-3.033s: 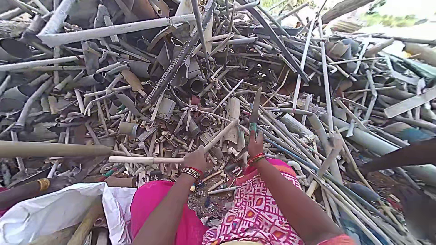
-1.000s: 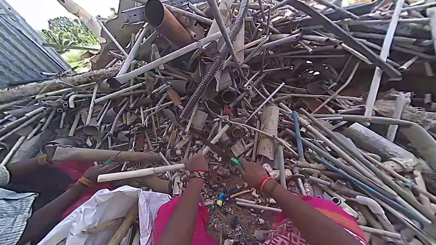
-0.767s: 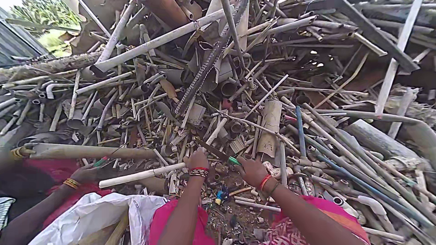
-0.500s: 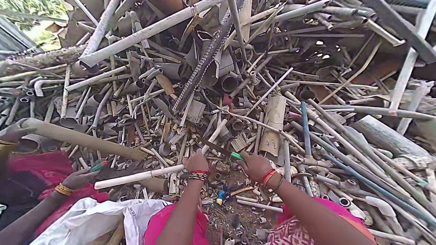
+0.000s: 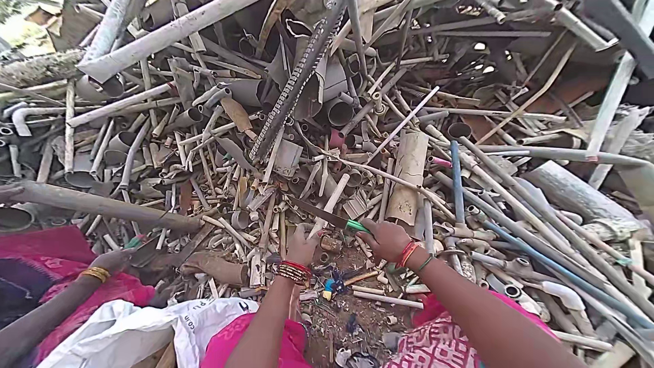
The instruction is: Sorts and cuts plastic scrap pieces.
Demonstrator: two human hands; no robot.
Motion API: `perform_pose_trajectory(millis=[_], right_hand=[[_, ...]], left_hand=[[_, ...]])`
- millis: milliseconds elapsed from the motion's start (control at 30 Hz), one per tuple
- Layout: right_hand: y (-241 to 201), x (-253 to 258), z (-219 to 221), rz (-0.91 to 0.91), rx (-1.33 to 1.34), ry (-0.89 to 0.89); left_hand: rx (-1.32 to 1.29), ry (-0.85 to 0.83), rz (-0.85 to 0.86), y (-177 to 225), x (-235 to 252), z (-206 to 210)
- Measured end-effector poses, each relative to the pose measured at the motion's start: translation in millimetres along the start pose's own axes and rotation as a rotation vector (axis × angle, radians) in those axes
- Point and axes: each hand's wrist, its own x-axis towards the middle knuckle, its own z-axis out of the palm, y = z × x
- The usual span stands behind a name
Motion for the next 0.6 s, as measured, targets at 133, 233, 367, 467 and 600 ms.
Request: perform_pose_trajectory(millis=[133, 233, 367, 467, 600], right_hand=[[16, -4, -1, 0.103, 0.059, 0.075], [14, -9, 4, -0.057, -0.001, -0.013], [29, 8, 8, 0.270, 0.338, 0.165], [21, 2, 20, 0.251, 0.596, 0.301], [-24, -20, 72, -0.107, 0.531, 0.741]], left_hand=[[-0.021, 0.006, -0.052, 6, -1, 4], [-0.192, 0.037, 0.013, 0, 2, 10], [-0.489, 0.343, 0.048, 8, 0, 7], [-0.618, 0.567, 0.012, 18, 2, -5], [-0.816, 0.744, 0.102, 15, 7, 0]])
